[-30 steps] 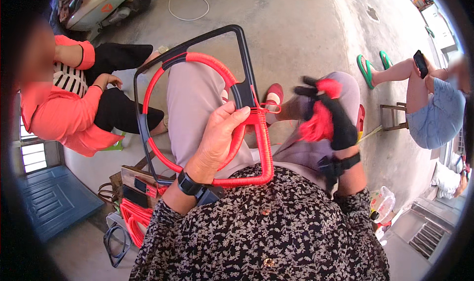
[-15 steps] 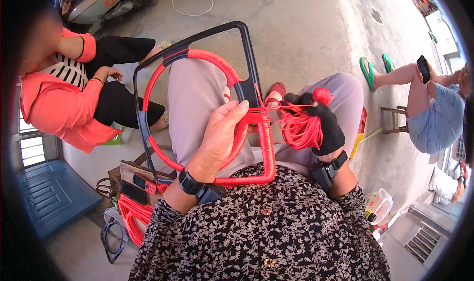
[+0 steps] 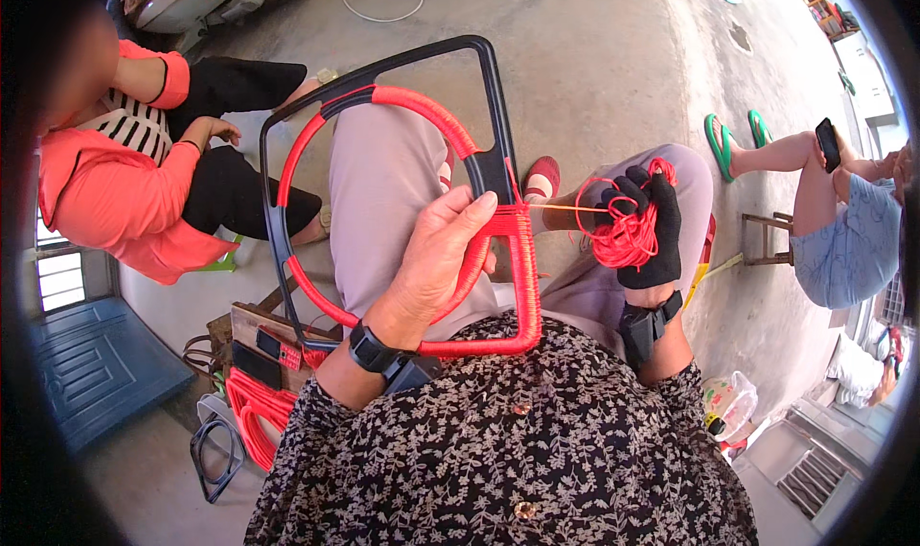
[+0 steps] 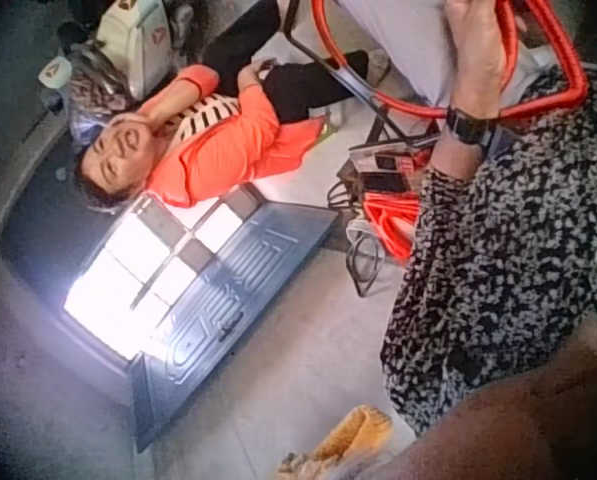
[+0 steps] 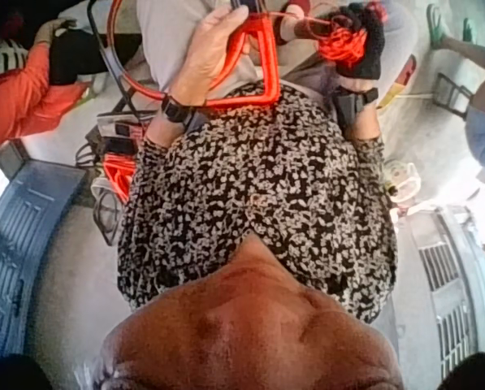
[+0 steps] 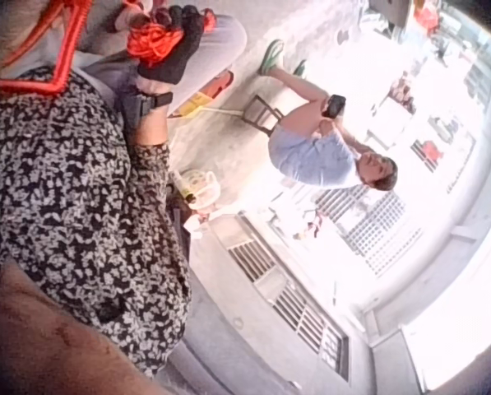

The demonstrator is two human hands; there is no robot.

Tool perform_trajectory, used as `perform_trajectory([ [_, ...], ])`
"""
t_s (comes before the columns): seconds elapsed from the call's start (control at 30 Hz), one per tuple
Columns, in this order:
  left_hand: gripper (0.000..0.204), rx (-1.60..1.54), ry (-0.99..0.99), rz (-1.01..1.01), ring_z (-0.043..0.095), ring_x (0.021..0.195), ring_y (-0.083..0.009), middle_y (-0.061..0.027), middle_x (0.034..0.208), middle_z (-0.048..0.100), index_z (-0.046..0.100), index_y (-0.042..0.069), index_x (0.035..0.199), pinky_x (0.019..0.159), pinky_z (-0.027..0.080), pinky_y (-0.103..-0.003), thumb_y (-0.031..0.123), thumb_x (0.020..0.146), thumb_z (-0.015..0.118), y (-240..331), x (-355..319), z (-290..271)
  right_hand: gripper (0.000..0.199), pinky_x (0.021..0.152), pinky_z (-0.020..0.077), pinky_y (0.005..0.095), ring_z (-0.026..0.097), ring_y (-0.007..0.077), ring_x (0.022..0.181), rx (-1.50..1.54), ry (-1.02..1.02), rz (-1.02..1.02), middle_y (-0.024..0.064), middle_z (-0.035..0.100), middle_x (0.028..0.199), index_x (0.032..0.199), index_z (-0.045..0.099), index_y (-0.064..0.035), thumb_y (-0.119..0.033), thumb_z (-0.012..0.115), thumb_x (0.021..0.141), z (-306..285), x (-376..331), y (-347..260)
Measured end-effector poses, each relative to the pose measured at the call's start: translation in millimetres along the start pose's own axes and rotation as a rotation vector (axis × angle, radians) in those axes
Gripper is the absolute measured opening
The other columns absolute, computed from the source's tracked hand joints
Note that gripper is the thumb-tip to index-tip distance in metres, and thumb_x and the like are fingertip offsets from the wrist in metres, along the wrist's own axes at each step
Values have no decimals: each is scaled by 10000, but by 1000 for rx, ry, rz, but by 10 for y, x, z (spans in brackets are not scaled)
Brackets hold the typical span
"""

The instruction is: Weaving red rope around a black square frame.

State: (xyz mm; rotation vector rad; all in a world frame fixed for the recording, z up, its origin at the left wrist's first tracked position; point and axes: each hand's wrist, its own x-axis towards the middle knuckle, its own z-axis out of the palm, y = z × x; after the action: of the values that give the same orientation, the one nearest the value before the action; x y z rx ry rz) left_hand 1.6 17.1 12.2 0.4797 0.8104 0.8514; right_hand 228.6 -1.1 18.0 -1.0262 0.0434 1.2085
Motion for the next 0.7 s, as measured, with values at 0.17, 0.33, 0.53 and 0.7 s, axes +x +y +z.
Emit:
perform_trajectory([
  [0.17, 142, 144, -38, -4, 530, 518, -53, -29, 821, 646, 583, 43, 1013, 401, 405, -184, 136, 906, 593, -6, 4, 11, 158, 657, 490, 264, 571, 165, 770, 123, -184, 176, 37, 562, 831, 995, 541, -37, -161, 559, 899, -167, 137, 10],
  [0.33, 110, 74, -91, -70, 494, 478, -56, -9, 719, 592, 573, 47, 969, 389, 386, -201, 125, 897, 604, 38, -67, 21, 146, 654, 489, 255, 597, 150, 767, -294, -94, -34, 33, 600, 834, 965, 582, -61, -173, 593, 872, -369, 157, 94],
  [0.53, 121, -45, -81, -42, 527, 474, -89, -17, 689, 587, 565, 46, 954, 401, 427, -224, 162, 923, 571, 24, -60, -13, 131, 657, 498, 272, 601, 138, 756, -336, -304, 29, 29, 617, 811, 931, 604, -63, -181, 594, 873, -518, 274, 145],
  [0.7, 115, -72, 96, 41, 625, 548, -145, -67, 731, 644, 566, 56, 895, 473, 513, -263, 150, 945, 521, -50, -16, -61, 297, 734, 518, 328, 611, 196, 823, -432, -349, -32, 88, 623, 948, 1092, 571, -30, -264, 554, 910, -633, 374, 1],
])
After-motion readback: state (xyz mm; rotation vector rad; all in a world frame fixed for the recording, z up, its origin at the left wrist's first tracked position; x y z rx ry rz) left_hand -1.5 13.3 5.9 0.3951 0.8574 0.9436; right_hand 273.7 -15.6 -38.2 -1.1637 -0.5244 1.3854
